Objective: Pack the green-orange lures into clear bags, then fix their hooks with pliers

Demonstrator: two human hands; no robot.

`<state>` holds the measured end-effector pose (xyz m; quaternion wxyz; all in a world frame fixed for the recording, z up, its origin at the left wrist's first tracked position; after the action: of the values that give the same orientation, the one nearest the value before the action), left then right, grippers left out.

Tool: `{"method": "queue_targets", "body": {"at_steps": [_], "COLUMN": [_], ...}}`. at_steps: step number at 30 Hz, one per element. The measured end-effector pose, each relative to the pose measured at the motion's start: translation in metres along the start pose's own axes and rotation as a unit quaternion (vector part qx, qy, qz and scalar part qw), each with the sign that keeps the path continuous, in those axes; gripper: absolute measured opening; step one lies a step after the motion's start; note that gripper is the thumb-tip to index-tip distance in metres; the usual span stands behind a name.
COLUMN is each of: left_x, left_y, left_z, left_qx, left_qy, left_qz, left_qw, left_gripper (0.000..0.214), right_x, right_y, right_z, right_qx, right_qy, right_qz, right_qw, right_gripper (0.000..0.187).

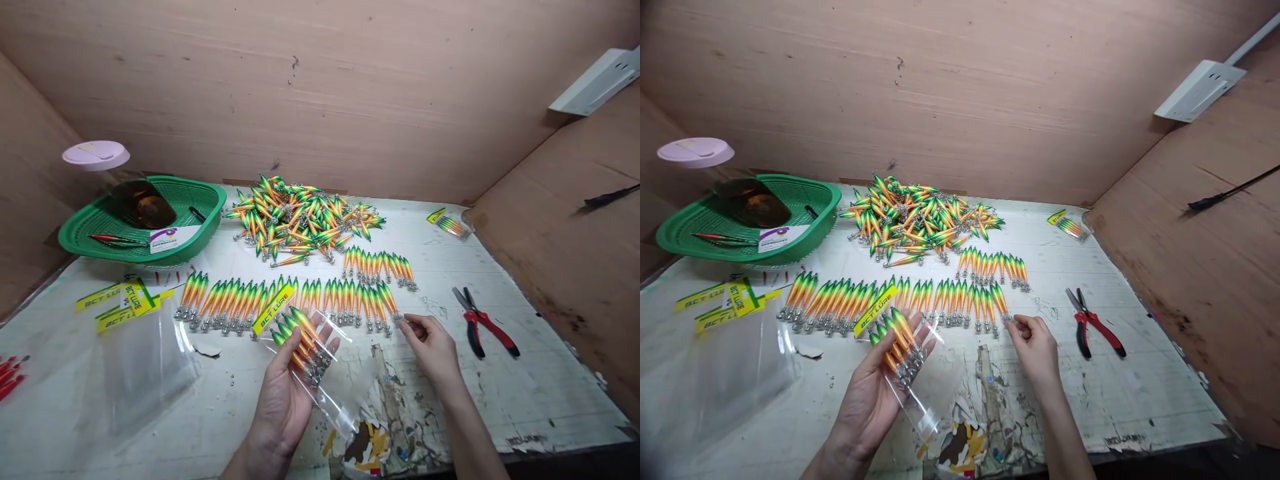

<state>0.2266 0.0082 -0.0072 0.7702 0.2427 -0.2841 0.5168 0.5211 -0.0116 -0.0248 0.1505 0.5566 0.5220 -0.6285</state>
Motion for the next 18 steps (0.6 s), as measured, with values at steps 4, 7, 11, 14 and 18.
{"method": "queue_targets", "body": {"at_steps": [4, 7, 11, 14, 18], "left_x": [0.0, 0.0, 0.0, -0.001, -0.002], "left_y": [-0.001, -0.002, -0.004, -0.005, -0.004], "left_z": [-0.001, -0.001, 0.0, 0.0, -0.001], "left_qx": [0.004, -0.001, -0.009, -0.014, -0.01], "left_qy": [0.0, 0.001, 0.005, 0.004, 0.002], "left_qz": [-0.006, -0.008, -0.013, -0.012, -0.013], "left_qw": [1.0, 1.0, 1.0, 1.0, 1.0], "left_gripper": [0.038, 0.035, 0.031, 0.03, 0.029], "right_x": [0.021, 0.026, 0.023, 0.019, 0.016], "right_y": [0.013, 0.018, 0.016, 0.013, 0.01], "right_z": [0.0, 0.0, -0.001, -0.001, -0.001], "right_qx": [0.03, 0.042, 0.055, 0.062, 0.065], "right_qy": [-0.032, -0.051, -0.05, -0.042, -0.022], "right_qz": [-0.022, -0.063, -0.111, -0.135, -0.161], "right_qw": [0.999, 0.996, 0.991, 0.988, 0.985], "right_gripper": [0.024, 0.024, 0.022, 0.021, 0.02]}}
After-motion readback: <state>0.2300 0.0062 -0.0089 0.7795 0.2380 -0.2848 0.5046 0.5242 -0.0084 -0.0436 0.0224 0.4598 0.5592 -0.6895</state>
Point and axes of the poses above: each hand's wrist, its own z-axis away from the middle knuckle, its own x-axis out of the palm, y = z × x, the point moved 8 cm from there along -z, towards the middle knuckle, and after that the axes turned 15 degrees about z, right-handed, at the moved point
